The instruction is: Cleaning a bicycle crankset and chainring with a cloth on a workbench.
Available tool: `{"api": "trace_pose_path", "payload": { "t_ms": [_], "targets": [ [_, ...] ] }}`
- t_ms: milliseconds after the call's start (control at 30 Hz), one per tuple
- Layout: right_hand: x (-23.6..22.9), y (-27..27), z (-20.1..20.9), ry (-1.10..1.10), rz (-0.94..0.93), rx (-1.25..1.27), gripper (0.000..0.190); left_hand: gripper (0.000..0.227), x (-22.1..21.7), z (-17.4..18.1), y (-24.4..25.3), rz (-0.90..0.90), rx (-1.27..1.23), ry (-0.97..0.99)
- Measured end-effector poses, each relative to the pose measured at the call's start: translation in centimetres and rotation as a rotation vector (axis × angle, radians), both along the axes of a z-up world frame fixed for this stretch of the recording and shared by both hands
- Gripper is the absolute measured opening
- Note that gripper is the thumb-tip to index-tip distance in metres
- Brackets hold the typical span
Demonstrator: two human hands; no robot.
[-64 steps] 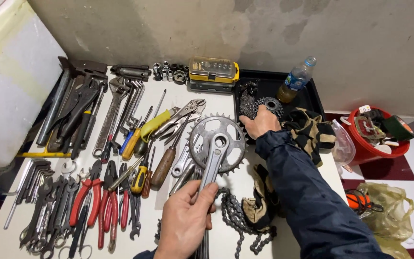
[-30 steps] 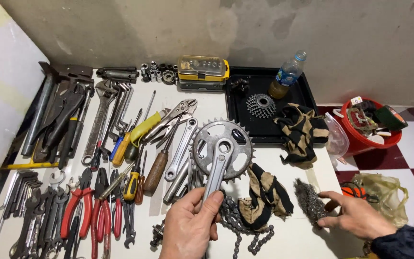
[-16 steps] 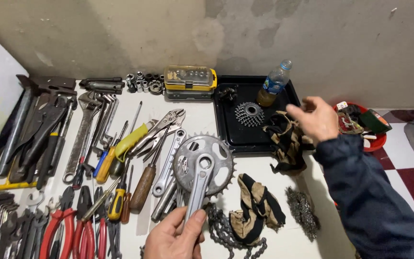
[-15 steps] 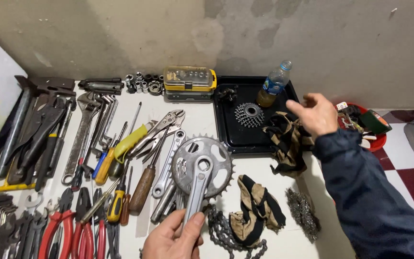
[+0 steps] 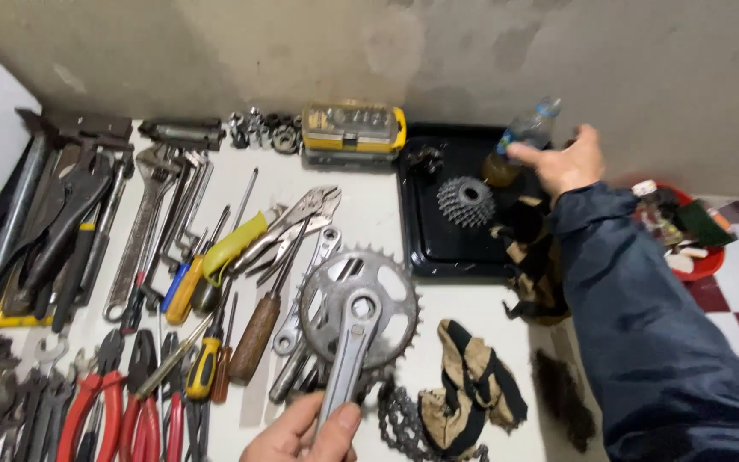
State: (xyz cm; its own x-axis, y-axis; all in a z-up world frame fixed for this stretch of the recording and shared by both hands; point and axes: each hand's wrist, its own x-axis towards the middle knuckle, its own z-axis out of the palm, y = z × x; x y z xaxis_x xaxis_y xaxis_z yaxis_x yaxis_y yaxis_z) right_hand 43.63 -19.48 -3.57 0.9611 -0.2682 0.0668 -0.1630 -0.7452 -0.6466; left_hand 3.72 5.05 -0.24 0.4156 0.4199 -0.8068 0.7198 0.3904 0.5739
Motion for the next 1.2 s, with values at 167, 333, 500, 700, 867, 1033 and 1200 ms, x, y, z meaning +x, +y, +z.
{"api": "trace_pose_path", "payload": {
  "t_ms": [167, 333, 500, 700, 867, 1033, 1200],
  "targets": [
    [-3.6, -0.7, -3.5, -0.522, 0.073, -0.094, 0.072, 0.035, -0.4, 2.2, 0.9, 0.153, -0.031, -0.074],
    [-15.2, 2.6, 0.9, -0.159, 0.809, -0.229, 0.033, 0.027, -1.3, 3.0, 2.7, 0.006, 0.117, -0.311],
    [-21.0, 4.7, 0.0, -0.144, 1.323, -0.258, 0.03, 0.028, -1.7, 4.6, 3.4, -0.079, 0.193, -0.369],
    [-25.4, 7.2, -1.0, -0.037, 1.57, -0.35, 0.024, 0.03, -2.3, 4.8, 3.9, -0.098, 0.214, -0.504],
    [-25.7, 5.8, -1.6, -0.076, 1.617, -0.427, 0.034, 0.033, -3.0, 4.8, 4.4, -0.003, 0.108, -0.608],
    [-24.9, 1.7, -1.0, 0.203, 1.395, -0.744, 0.093, 0.025, -3.3, 5.1, 4.4, 0.003, 0.159, -0.513],
    [-24.7, -1.0, -2.4, 0.253, 1.288, -0.494, 0.032, 0.031, -3.2, 5.5, 4.0, -0.039, 0.155, -0.464]
  ]
}}
